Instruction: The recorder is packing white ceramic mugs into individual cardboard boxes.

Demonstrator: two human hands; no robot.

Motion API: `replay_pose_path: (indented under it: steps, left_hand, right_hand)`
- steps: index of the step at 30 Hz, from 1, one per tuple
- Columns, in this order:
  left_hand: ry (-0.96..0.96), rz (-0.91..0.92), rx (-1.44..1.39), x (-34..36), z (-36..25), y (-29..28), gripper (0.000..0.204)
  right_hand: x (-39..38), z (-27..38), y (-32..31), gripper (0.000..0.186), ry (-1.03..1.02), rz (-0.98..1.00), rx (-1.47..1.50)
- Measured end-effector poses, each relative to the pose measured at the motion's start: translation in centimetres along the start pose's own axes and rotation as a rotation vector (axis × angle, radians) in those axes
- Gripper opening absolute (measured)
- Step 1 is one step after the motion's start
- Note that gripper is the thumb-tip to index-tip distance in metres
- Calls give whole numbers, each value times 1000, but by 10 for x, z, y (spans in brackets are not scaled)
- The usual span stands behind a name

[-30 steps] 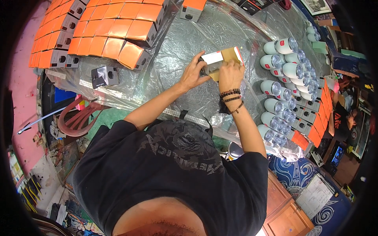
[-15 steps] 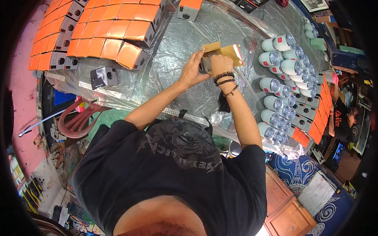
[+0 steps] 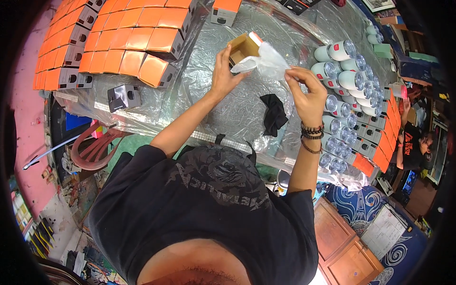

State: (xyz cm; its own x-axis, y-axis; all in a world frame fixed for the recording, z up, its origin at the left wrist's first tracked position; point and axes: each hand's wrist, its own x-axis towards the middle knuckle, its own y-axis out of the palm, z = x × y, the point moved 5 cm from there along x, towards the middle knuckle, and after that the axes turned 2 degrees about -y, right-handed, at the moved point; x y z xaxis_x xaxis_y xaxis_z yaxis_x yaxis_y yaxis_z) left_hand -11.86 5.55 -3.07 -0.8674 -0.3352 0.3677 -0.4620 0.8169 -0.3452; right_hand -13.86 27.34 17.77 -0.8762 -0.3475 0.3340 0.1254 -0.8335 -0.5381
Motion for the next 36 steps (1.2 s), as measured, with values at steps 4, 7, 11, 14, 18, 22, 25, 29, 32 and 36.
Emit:
replay_pose_path:
  steps: [4,7,11,14,18,22,25,29,32,36]
  left_hand:
    - [0,34,101,5,-5,-8,117]
    - [76,14,244,-10,-22,-33,102]
    - [37,-18,124,-49,-50,-92,67]
    - [-207,267,-189,-80,-66,-102,46]
    - [-751,425,-701,-105,-64,-66,30]
    - [-1015,481,-732,-107,-33,-48,22]
    - [-1042,476,-727,-109,-17,-43,18]
    - [-926,615,-663,-110,-22,-39,23]
    - [-908,685,-664,-109,-31,-33,25]
    - [-931,591,-597,-104,-28,-37,28]
  right_hand:
    - [-16,30,-8,22,-242,-91,-161]
    - [-31,56,-7,20,-395,-123,-325]
    - [-72,85,2,26,-488,-65,-481]
    - [-100,73,28,21,-433,133,-451]
    - [-132,37,75,22,-373,254,-372]
    - [-151,15,101,19,-305,259,-275]
    - [-156,-6,100,33,49,172,-143]
    - [-158,-45,100,54,512,-27,-28]
    - [-157,-71,113,50,624,192,53]
    - [-157,-91,104,26,646,154,143]
